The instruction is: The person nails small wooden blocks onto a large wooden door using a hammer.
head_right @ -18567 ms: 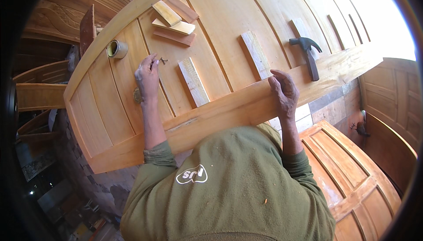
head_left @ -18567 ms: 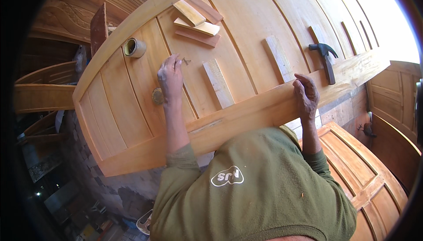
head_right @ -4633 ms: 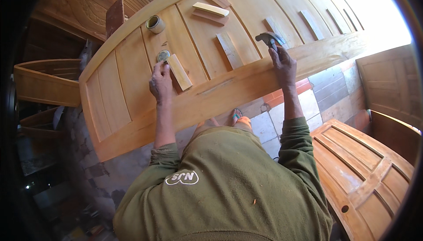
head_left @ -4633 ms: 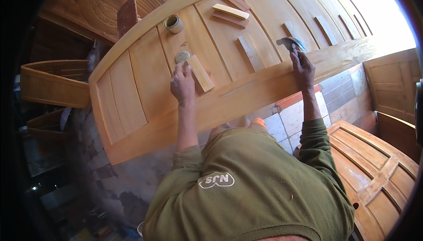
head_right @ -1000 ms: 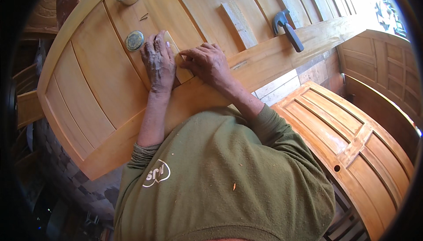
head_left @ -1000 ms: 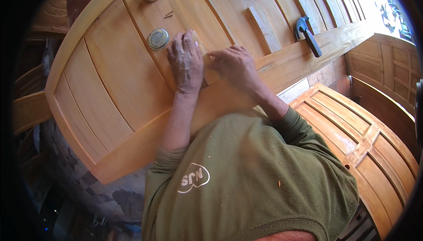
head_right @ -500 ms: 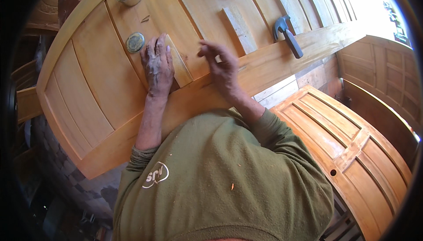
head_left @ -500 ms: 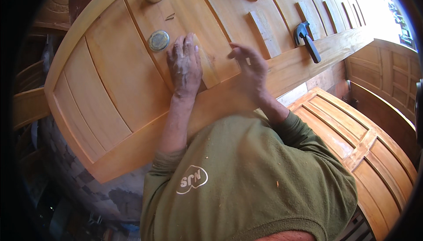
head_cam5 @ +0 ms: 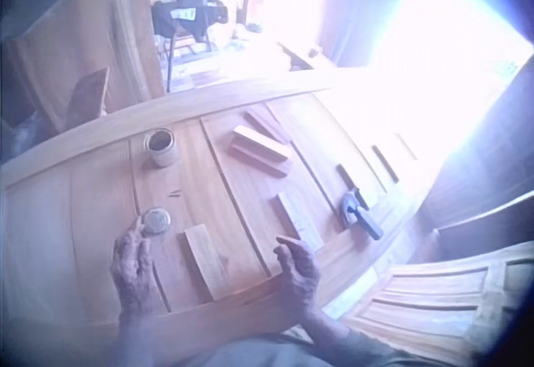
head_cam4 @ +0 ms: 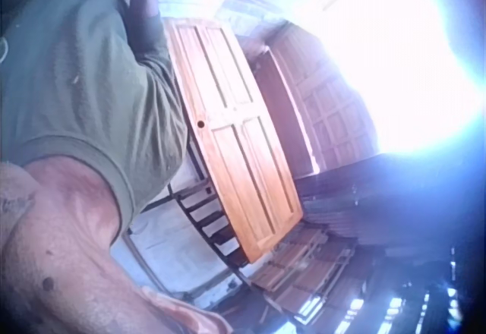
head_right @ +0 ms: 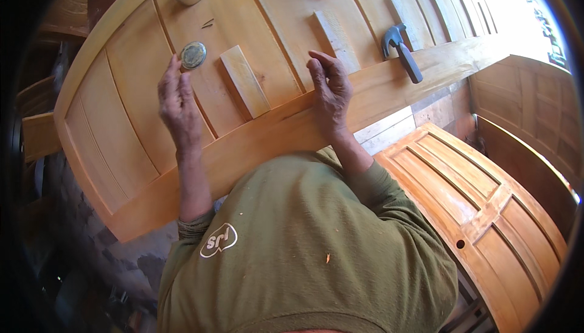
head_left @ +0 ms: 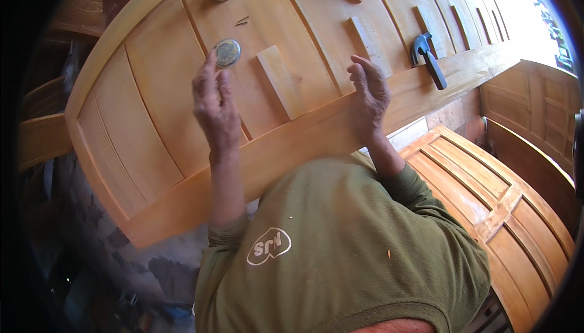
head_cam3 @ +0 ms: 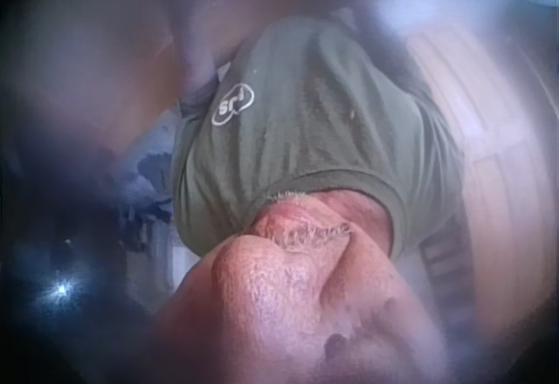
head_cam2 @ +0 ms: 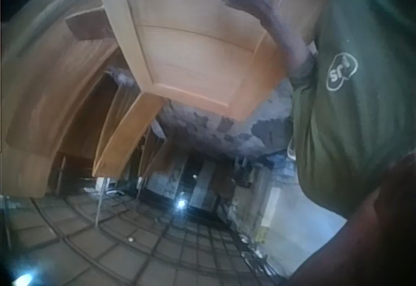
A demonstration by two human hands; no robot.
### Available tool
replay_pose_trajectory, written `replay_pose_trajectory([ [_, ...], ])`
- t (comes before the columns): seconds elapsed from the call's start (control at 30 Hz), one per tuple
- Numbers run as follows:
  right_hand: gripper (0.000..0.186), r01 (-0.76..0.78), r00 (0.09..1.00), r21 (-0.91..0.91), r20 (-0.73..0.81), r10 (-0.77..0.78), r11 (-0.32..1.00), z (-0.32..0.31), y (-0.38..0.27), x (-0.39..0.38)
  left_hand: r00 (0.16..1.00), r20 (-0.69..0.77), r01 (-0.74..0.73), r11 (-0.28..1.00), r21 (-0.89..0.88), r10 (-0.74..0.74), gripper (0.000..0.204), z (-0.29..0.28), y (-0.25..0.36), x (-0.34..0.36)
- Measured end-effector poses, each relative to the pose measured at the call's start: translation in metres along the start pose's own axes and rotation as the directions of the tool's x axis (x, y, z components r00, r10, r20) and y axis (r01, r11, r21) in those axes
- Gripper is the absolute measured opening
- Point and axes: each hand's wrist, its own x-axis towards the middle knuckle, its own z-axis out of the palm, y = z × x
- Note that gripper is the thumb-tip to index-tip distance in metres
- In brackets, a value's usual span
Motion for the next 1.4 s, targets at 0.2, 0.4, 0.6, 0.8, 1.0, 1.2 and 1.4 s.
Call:
replay_pose_trajectory([
  [0.2,0.021,0.021,0.999,-0.1,0.028,-0.019,0.995,-0.001,-0.003,-0.007,0.965,-0.025,0.261,0.965,0.035,-0.26,0.027,-0.038,-0.038,-0.035],
  [0.4,0.02,0.185,0.973,-0.359,0.195,-0.12,0.915,0.002,-0.003,-0.006,0.98,0.051,0.183,0.972,0.148,-0.192,0.014,-0.024,-0.022,-0.063],
  [0.6,0.021,0.291,0.931,-0.446,0.334,-0.144,0.847,0.012,-0.01,-0.017,0.987,0.101,0.113,0.988,0.102,-0.123,0.01,-0.001,0.0,-0.058],
  [0.8,0.019,0.433,0.876,-0.493,0.428,-0.223,0.754,0.01,-0.005,-0.016,0.997,0.063,0.049,0.997,0.06,-0.053,0.015,0.0,-0.018,-0.009],
  [1.0,0.017,0.456,0.858,-0.5,0.466,-0.215,0.736,0.008,-0.002,-0.015,0.986,0.146,0.087,0.996,-0.031,-0.082,0.018,0.008,-0.012,0.01],
  [1.2,0.016,0.481,0.845,-0.459,0.47,-0.255,0.747,0.008,-0.001,-0.016,0.995,0.1,0.029,0.997,-0.078,-0.021,0.019,0.019,-0.016,0.017],
  [1.4,0.014,0.5,0.832,-0.434,0.481,-0.277,0.75,0.007,0.001,-0.014,0.977,0.212,-0.014,0.999,-0.045,0.024,0.021,0.035,-0.014,0.021],
])
